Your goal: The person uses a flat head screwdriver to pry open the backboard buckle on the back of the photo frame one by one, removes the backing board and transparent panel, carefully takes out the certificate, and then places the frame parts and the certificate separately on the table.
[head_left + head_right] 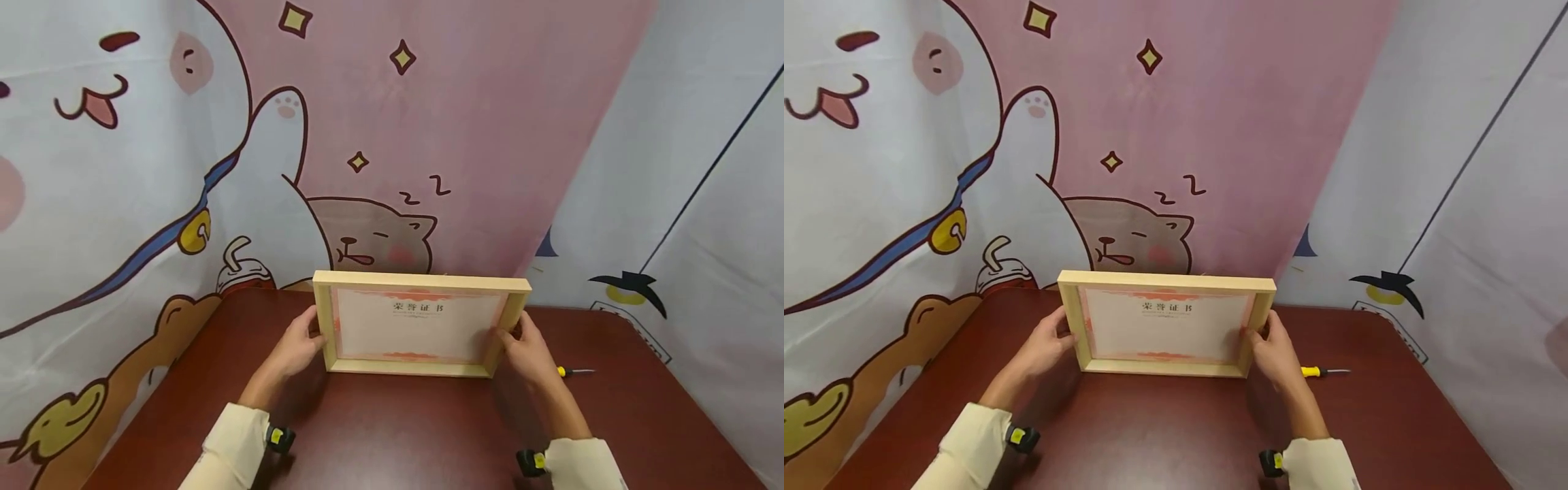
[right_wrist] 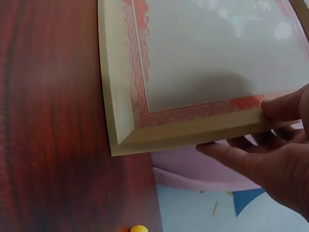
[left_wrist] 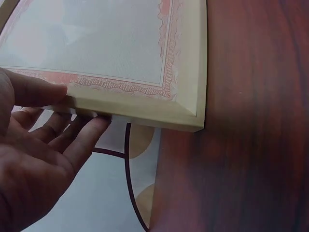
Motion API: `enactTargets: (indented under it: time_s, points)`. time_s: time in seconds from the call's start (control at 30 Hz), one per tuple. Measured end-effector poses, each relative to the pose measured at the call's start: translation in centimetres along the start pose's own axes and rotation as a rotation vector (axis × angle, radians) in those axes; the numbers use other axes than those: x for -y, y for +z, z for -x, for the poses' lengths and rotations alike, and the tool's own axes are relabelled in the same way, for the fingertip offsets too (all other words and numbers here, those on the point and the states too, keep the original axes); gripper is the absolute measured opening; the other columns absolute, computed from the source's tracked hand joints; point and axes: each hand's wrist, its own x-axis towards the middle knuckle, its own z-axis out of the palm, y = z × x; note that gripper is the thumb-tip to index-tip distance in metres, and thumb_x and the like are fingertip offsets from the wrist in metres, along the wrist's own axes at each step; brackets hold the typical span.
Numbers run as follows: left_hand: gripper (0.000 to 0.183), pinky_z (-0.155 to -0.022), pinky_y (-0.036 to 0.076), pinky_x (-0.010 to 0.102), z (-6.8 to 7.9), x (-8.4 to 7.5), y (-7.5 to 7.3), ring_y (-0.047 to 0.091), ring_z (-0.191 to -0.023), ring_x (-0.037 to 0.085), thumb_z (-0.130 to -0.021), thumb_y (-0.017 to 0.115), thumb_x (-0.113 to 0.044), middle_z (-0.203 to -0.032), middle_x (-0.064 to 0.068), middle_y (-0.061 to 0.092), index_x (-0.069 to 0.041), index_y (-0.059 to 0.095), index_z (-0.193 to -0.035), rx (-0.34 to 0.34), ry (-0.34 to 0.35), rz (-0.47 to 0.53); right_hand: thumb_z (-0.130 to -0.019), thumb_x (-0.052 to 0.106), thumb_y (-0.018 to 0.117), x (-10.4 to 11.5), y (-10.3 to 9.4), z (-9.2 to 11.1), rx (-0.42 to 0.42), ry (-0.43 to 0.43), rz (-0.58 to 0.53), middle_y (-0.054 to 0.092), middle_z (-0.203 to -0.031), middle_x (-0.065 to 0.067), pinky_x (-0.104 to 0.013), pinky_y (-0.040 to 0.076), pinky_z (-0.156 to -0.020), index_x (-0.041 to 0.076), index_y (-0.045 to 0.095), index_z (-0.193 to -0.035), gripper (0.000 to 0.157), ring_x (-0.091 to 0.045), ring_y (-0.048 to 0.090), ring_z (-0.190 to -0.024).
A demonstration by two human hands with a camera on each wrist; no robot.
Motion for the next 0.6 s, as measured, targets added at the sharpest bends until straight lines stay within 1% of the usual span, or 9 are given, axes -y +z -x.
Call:
enactTargets:
  time_s: [0.13, 0.23, 0.3, 0.37, 0.43, 0.5, 0.57, 0.6]
  points:
    - [0.053, -0.088, 0.053, 0.044, 0.5, -0.2, 0.0, 0.059, -0.113, 0.037, -0.083, 0.052, 0.016, -0.121, 0.026, 0.059, 0.004, 0.047, -0.134, -0.005, 0.016, 0.03, -0.102, 0.013, 0.044, 0.6, 0.2, 0.9, 0.001, -0.007, 0.021, 0.048, -0.13, -0.028, -0.046, 0.047, -0.089, -0.003, 0.031, -0.141, 0.043, -0.038, 0.051, -0.117]
    - [0.052, -0.088, 0.053, 0.044, 1.0, -0.7, 0.0, 0.058, -0.113, 0.037, -0.083, 0.052, 0.016, -0.12, 0.026, 0.059, 0.004, 0.047, -0.133, -0.015, 0.034, 0.024, -0.102, 0.012, 0.043, 1.0, 0.3, 1.5, -0.009, -0.027, 0.047, 0.048, -0.129, -0.029, -0.047, 0.048, -0.088, -0.005, 0.032, -0.139, 0.042, -0.04, 0.053, -0.114]
    - [0.048, -0.089, 0.053, 0.045, 1.3, -1.1, 0.1, 0.058, -0.113, 0.036, -0.084, 0.052, 0.014, -0.119, 0.025, 0.059, 0.004, 0.047, -0.131, -0.02, 0.038, 0.006, -0.102, 0.014, 0.046, 1.3, 0.4, 1.8, -0.02, -0.032, 0.06, 0.049, -0.13, -0.028, -0.047, 0.047, -0.091, -0.005, 0.033, -0.138, 0.043, -0.039, 0.053, -0.115]
    - [0.046, -0.09, 0.052, 0.046, 1.6, -1.4, 0.3, 0.058, -0.113, 0.035, -0.086, 0.054, 0.011, -0.12, 0.023, 0.058, 0.002, 0.047, -0.131, -0.024, 0.038, -0.012, -0.101, 0.021, 0.051, 1.4, 0.5, 2.2, -0.027, -0.025, 0.069, 0.05, -0.13, -0.027, -0.045, 0.046, -0.092, -0.004, 0.034, -0.137, 0.047, -0.037, 0.053, -0.116]
    - [0.044, -0.09, 0.05, 0.046, 1.9, -1.8, 0.4, 0.058, -0.112, 0.034, -0.088, 0.058, 0.007, -0.121, 0.021, 0.058, 0.0, 0.046, -0.13, -0.023, 0.033, -0.016, -0.099, 0.028, 0.056, 1.7, 0.5, 2.7, -0.021, -0.002, 0.066, 0.05, -0.13, -0.023, -0.041, 0.045, -0.092, -0.001, 0.034, -0.137, 0.053, -0.034, 0.053, -0.116]
    - [0.046, -0.091, 0.048, 0.045, 2.3, -2.2, 0.6, 0.057, -0.112, 0.033, -0.089, 0.063, 0.001, -0.121, 0.019, 0.056, -0.004, 0.043, -0.131, -0.013, 0.024, 0.01, -0.097, 0.033, 0.059, 1.9, 0.5, 3.2, -0.007, 0.008, 0.055, 0.05, -0.129, -0.02, -0.034, 0.045, -0.09, 0.001, 0.032, -0.138, 0.058, -0.031, 0.053, -0.115]
    - [0.046, -0.092, 0.046, 0.044, 2.9, -2.7, 0.7, 0.055, -0.112, 0.031, -0.091, 0.065, -0.008, -0.119, 0.018, 0.054, -0.007, 0.041, -0.13, -0.002, 0.014, 0.055, -0.096, 0.034, 0.06, 2.1, 0.4, 3.8, 0.012, -0.001, 0.042, 0.047, -0.131, -0.018, -0.028, 0.043, -0.088, 0.003, 0.028, -0.139, 0.061, -0.028, 0.051, -0.116]
    - [0.045, -0.094, 0.043, 0.043, 3.2, -2.9, 0.8, 0.053, -0.114, 0.03, -0.092, 0.064, -0.012, -0.118, 0.016, 0.052, -0.008, 0.04, -0.13, 0.001, 0.01, 0.075, -0.097, 0.032, 0.06, 2.2, 0.4, 4.1, 0.018, -0.013, 0.027, 0.045, -0.131, -0.017, -0.024, 0.042, -0.088, 0.004, 0.027, -0.139, 0.06, -0.025, 0.05, -0.115]
